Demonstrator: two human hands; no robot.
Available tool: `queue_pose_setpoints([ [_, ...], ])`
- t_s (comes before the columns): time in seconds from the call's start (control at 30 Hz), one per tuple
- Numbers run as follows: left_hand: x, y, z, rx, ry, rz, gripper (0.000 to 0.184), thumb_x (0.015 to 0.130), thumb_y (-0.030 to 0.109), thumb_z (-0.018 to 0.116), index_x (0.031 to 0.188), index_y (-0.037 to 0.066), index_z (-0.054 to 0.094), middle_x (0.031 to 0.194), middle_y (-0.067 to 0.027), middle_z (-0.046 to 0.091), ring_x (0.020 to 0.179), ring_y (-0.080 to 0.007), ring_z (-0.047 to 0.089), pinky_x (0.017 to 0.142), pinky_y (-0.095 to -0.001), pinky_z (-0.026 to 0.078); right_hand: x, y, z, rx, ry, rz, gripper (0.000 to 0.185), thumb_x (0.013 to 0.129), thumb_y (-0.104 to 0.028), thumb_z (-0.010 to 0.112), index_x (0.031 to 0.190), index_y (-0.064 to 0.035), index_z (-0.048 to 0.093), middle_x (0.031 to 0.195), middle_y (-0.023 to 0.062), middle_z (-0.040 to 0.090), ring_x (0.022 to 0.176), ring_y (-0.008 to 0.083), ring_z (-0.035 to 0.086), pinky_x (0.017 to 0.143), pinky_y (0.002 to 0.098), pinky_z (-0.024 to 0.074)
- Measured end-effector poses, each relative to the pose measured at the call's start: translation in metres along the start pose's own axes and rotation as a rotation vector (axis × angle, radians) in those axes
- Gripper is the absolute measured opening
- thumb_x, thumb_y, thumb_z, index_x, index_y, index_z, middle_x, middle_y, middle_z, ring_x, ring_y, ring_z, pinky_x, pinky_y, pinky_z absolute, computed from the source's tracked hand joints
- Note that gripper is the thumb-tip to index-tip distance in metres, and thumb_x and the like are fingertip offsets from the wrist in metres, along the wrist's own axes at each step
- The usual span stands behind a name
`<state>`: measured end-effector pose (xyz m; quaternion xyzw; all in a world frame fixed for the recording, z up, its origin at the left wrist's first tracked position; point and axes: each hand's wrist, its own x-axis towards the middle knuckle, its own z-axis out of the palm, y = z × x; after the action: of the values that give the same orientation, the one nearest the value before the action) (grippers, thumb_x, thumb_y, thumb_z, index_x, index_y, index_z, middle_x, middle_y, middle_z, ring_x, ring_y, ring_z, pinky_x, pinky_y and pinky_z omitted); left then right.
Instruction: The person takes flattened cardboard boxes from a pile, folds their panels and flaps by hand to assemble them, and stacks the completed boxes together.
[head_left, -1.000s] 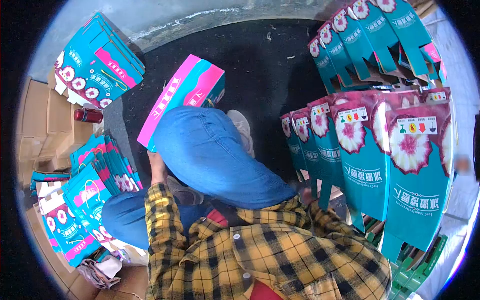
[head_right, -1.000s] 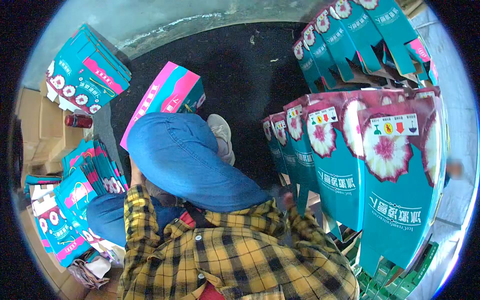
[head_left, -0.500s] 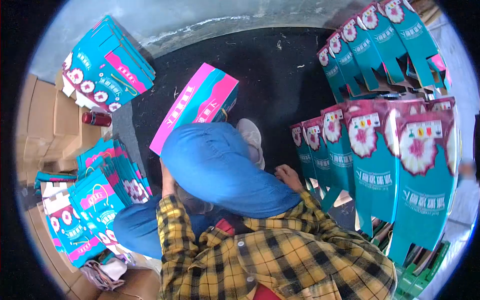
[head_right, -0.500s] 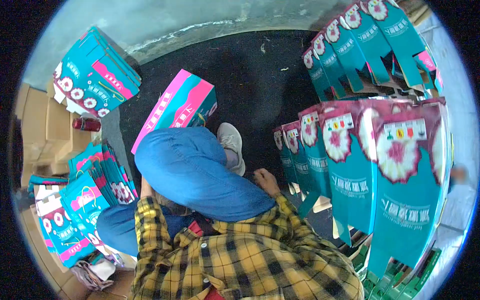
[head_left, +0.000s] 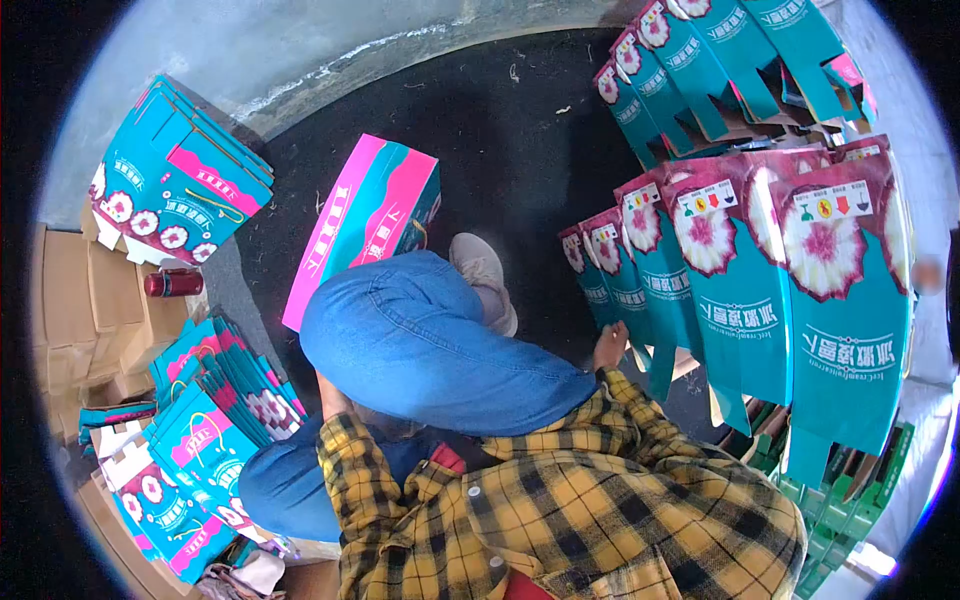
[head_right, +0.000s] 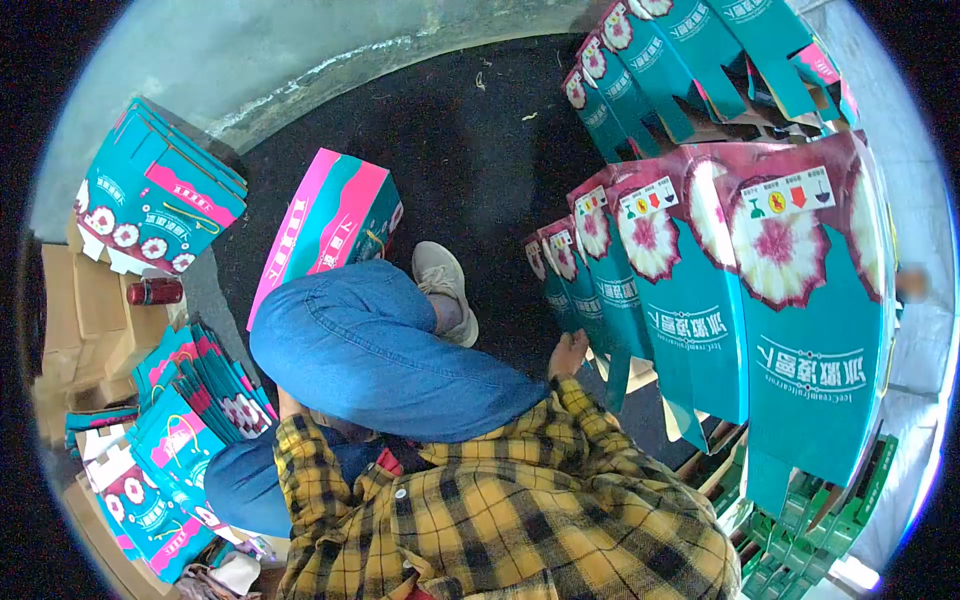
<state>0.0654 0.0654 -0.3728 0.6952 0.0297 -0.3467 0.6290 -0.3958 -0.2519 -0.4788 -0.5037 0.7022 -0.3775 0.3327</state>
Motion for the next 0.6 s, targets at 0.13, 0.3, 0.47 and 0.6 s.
queue_pose_setpoints([
  [0.13, 0.001, -0.005, 0.000, -0.025, -0.010, -0.018, 0.069, 0.089, 0.029, 0.064, 0.142, 0.003, 0.028, 0.128, -0.0134, 0.049, 0.111, -0.0217, 0.053, 0.092, -0.0361, 0.044, -0.010, -0.027, 0.005, -0.203, 0.168, -0.013, 0.047, 0.085, -0.033, 0.057, 0.117, 0.0011, 0.056, 0.114, 0.0239, 0.058, 0.100, 0.0393, 0.057, 0.089, 0.0471, 0.0448],
  [0.3, -0.003, -0.001, -0.002, -0.026, -0.024, -0.040, 0.070, 0.089, 0.029, 0.064, 0.142, 0.003, 0.027, 0.129, -0.0134, 0.049, 0.111, -0.0218, 0.053, 0.091, -0.0361, 0.045, -0.003, -0.049, 0.004, -0.469, 0.360, -0.016, 0.033, 0.089, -0.035, 0.055, 0.097, -0.0047, 0.067, 0.080, 0.0159, 0.064, 0.073, 0.0380, 0.058, 0.064, 0.0520, 0.0452],
  [0.47, -0.005, 0.004, -0.001, -0.049, -0.026, -0.059, 0.071, 0.089, 0.029, 0.064, 0.143, 0.004, 0.026, 0.129, -0.0133, 0.049, 0.111, -0.0220, 0.052, 0.091, -0.0362, 0.045, 0.008, -0.014, 0.015, -0.460, 0.342, 0.243, 0.021, 0.093, -0.026, 0.052, 0.096, -0.0101, 0.064, 0.086, 0.0150, 0.062, 0.063, 0.0276, 0.048, 0.062, 0.0450, 0.0422],
  [0.6, -0.006, 0.012, 0.002, -0.064, -0.025, -0.076, 0.072, 0.089, 0.029, 0.064, 0.144, 0.004, 0.025, 0.129, -0.0133, 0.048, 0.111, -0.0221, 0.052, 0.090, -0.0362, 0.045, 0.016, 0.028, 0.035, -0.246, -0.319, 0.115, 0.026, 0.091, -0.016, 0.053, 0.112, -0.0012, 0.057, 0.106, 0.0118, 0.060, 0.098, 0.0216, 0.052, 0.089, 0.0324, 0.0403],
])
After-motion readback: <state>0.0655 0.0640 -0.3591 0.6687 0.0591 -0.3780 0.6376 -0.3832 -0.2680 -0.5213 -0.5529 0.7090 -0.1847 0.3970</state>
